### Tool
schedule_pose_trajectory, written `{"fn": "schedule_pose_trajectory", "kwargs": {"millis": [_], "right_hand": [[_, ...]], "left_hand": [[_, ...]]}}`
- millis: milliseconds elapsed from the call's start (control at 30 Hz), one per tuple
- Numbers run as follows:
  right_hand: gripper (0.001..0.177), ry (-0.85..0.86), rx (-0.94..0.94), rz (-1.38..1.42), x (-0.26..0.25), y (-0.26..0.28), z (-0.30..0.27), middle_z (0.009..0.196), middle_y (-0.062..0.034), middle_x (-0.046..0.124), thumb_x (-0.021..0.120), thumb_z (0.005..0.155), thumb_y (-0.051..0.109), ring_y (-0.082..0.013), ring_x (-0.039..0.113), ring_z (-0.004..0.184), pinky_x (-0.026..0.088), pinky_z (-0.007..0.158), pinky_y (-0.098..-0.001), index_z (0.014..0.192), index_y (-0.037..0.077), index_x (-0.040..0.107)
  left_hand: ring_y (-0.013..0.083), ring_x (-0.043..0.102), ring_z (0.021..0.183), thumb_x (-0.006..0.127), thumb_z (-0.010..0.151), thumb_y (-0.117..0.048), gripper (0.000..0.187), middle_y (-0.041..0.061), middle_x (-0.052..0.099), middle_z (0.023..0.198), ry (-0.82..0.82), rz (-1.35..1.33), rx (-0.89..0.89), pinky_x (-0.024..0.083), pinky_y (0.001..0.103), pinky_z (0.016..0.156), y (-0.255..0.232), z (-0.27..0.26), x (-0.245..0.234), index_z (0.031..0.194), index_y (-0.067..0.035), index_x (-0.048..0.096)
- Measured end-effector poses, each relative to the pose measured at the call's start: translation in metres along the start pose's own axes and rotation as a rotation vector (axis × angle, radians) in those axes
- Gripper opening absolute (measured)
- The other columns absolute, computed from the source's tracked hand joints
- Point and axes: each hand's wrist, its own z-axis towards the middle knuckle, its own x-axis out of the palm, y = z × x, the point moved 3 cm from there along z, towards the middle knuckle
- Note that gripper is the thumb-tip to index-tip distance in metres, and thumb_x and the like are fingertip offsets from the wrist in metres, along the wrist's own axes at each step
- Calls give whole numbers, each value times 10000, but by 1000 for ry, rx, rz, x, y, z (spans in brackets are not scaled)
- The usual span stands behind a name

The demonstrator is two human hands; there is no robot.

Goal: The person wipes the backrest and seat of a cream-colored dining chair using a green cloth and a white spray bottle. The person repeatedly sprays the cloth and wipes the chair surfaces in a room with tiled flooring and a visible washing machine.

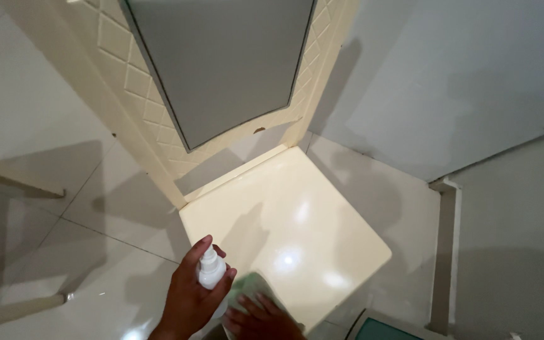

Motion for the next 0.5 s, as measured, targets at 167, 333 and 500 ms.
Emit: {"fn": "schedule_pose_trajectory", "kwargs": {"millis": [167, 333, 500], "right_hand": [[669, 669, 193, 293, -13, -77, -66, 1528, -249, 388, 508, 1019, 412, -458, 311, 1438, 259, 1142, -625, 1535, 11, 366], [682, 663, 560, 338, 9, -111, -36, 1650, -207, 285, 518, 1016, 361, -444, 171, 1510, 139, 1167, -614, 1577, 36, 307], [709, 1029, 454, 625, 3, -61, -36, 1687, -177, 213, 467, 1025, 383, -431, 94, 1576, 57, 1233, -631, 1611, 45, 254]], "left_hand": [[176, 731, 886, 794, 841, -62, 747, 60, 675, 1086, 31, -26, -18, 635, 336, 734, 3, 3, 1, 1476, -181, 419], [175, 733, 887, 787, 844, -69, 741, 63, 659, 1106, 55, -107, -38, 646, 336, 720, 9, 3, 13, 1474, -188, 415], [162, 725, 883, 822, 820, -99, 749, 60, 686, 1089, 44, 74, 22, 606, 337, 765, 6, 5, 30, 1459, -172, 440]]}}
